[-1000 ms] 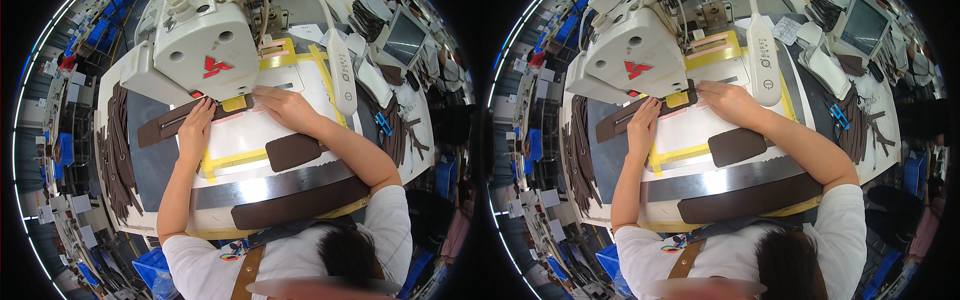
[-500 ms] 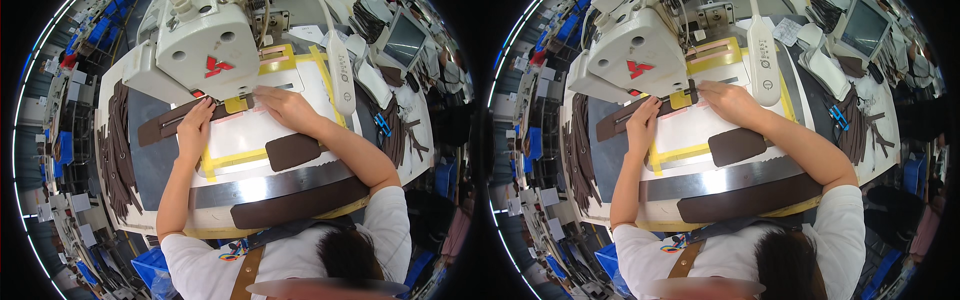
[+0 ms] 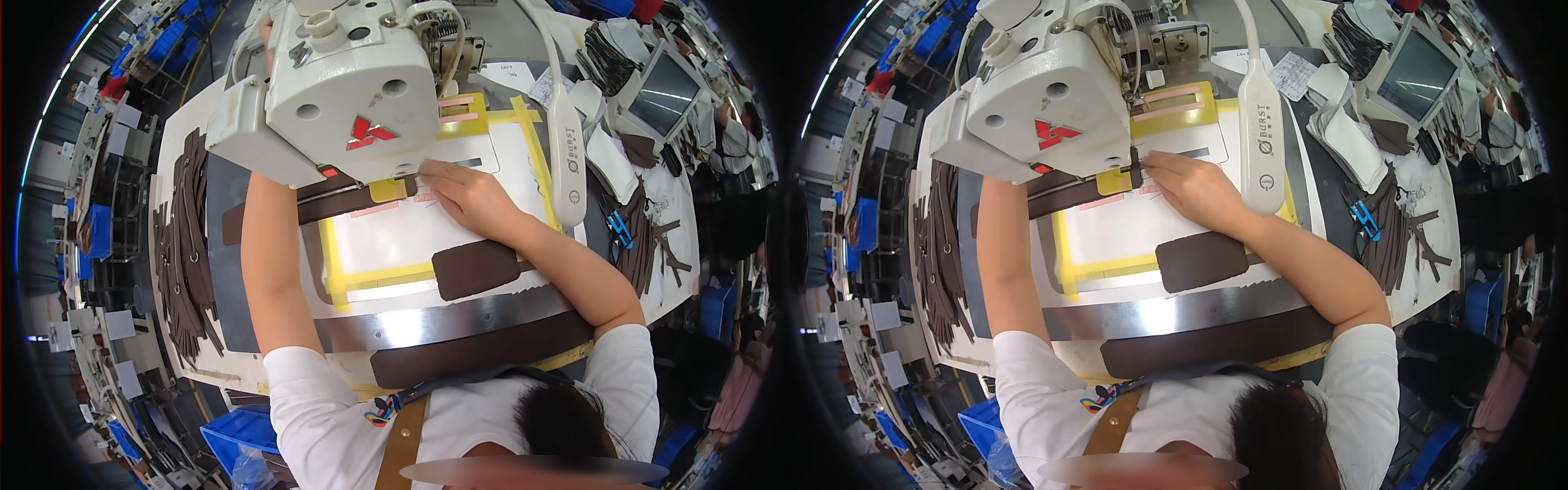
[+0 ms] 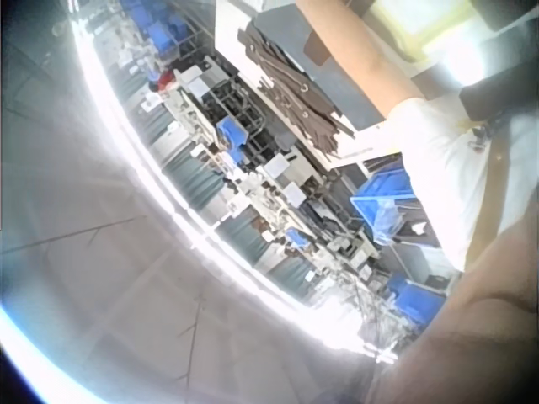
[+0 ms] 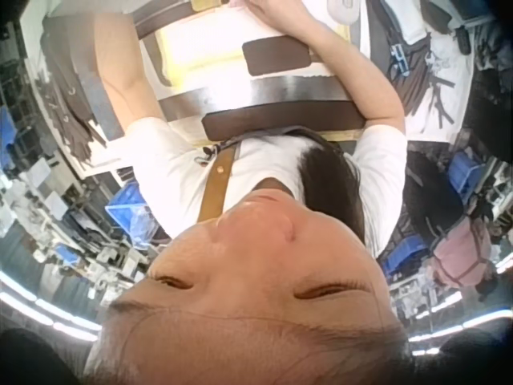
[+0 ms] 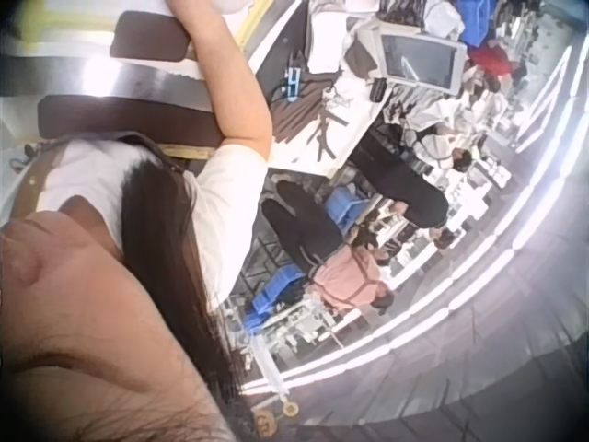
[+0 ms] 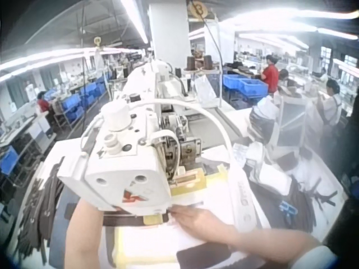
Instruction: The person sews pieces of brown leather together using an industrial sewing machine.
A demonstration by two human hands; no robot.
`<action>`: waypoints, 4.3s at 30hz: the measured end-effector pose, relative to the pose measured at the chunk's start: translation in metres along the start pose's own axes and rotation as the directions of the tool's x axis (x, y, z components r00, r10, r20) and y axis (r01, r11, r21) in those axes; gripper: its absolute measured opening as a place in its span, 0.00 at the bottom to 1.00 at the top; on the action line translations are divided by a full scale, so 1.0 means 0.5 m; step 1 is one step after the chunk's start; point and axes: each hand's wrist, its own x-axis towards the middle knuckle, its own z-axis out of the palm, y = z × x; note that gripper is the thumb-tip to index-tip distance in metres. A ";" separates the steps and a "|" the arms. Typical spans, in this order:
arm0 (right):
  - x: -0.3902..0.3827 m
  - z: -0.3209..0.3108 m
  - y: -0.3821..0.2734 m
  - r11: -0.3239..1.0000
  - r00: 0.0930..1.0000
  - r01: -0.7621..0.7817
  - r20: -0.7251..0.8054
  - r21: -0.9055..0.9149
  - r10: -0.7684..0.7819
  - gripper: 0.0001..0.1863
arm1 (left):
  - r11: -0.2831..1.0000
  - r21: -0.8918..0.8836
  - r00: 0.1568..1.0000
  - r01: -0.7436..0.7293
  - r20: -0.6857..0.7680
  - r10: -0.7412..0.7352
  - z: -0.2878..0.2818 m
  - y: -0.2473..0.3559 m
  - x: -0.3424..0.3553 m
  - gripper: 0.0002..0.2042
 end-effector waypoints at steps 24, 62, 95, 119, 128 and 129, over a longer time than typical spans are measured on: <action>0.008 0.000 -0.002 0.999 1.000 -0.008 -0.016 0.036 0.009 0.16 | 0.985 -0.004 0.985 0.170 -0.001 -0.170 -0.071 -0.072 0.000 0.26; 0.005 0.010 0.005 1.000 0.999 -0.012 -0.033 0.026 0.013 0.15 | 0.963 -0.056 0.956 0.265 -0.115 -0.270 -0.135 -0.052 0.027 0.26; -0.561 -0.424 -0.099 0.723 0.705 -0.688 -0.300 -0.067 0.643 0.05 | 0.762 0.548 0.868 -0.345 0.495 0.038 0.280 0.368 -0.752 0.20; -0.322 -0.255 -0.207 0.725 0.884 -0.467 0.233 0.506 0.406 0.09 | 0.799 -0.412 0.888 0.437 0.337 -0.312 0.481 0.426 -0.551 0.17; -0.193 -0.238 -0.093 0.391 0.795 -0.589 0.420 0.707 0.438 0.14 | 0.851 0.481 0.900 -0.210 0.434 -0.023 0.417 0.402 -0.490 0.16; -0.187 -0.237 -0.092 0.390 0.790 -0.596 0.427 0.702 0.439 0.14 | 0.794 0.535 0.911 -0.288 0.408 0.056 0.415 0.400 -0.486 0.19</action>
